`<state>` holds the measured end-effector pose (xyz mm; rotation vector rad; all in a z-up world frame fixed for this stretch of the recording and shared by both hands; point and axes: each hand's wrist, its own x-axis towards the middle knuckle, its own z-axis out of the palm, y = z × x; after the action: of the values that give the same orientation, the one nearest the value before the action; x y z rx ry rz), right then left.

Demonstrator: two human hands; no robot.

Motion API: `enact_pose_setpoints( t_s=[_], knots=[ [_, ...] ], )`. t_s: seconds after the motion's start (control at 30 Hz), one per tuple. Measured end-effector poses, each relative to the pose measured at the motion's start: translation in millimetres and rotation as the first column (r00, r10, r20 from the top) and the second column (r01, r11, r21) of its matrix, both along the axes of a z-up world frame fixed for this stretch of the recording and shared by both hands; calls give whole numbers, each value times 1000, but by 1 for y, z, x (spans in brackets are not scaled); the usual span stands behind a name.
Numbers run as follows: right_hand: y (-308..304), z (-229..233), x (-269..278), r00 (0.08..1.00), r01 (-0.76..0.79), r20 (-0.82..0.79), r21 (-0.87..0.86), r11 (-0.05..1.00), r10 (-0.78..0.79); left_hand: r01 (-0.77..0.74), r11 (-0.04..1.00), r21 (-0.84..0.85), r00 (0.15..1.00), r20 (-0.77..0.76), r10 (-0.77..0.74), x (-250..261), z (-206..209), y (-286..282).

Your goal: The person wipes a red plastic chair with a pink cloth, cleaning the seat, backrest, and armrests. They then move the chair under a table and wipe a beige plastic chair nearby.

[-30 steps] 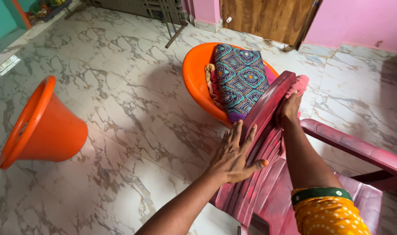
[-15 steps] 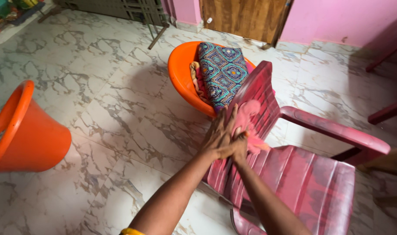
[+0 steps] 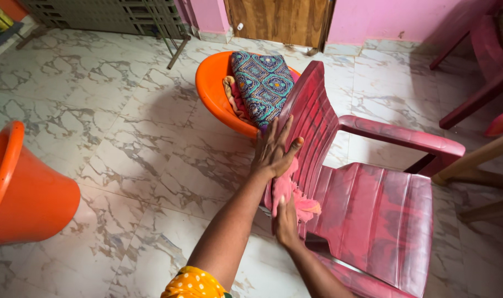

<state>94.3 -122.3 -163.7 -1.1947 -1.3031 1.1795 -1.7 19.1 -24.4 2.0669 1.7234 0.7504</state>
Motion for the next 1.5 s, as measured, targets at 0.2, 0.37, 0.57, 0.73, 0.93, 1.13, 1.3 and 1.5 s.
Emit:
enact_pose_setpoints(
  t_s=[0.2, 0.37, 0.57, 0.73, 0.93, 1.13, 1.3, 1.5],
  knots=[
    [120, -32, 9, 991, 87, 88, 160, 983, -102, 14, 1000, 0, 995, -101, -14, 3, 2, -1],
    [240, -85, 39, 904, 149, 380, 154, 977, -198, 41, 999, 9, 993, -115, -39, 5, 6, -10],
    [312, -104, 74, 895, 276, 344, 74, 958, -284, 61, 998, 7, 991, -117, -59, 5, 17, -16],
    [238, -99, 62, 906, 152, 341, 286, 946, -249, 25, 1000, -12, 989, -143, -27, 10, 36, -17],
    [61, -88, 52, 981, -22, 192, -58, 998, 33, -49, 999, -18, 992, -120, 47, 13, 37, -13],
    [96, -67, 59, 967, -37, 255, 124, 992, 4, -286, 956, 63, 946, -141, 292, 20, 25, 73],
    [241, -36, 65, 979, 18, 198, 187, 982, -55, -283, 957, -65, 948, -170, 269, 44, 29, 146],
    [373, 10, 72, 997, 56, 34, 394, 917, -76, -321, 931, -174, 907, -339, 249, 63, 38, 159]
  ],
)
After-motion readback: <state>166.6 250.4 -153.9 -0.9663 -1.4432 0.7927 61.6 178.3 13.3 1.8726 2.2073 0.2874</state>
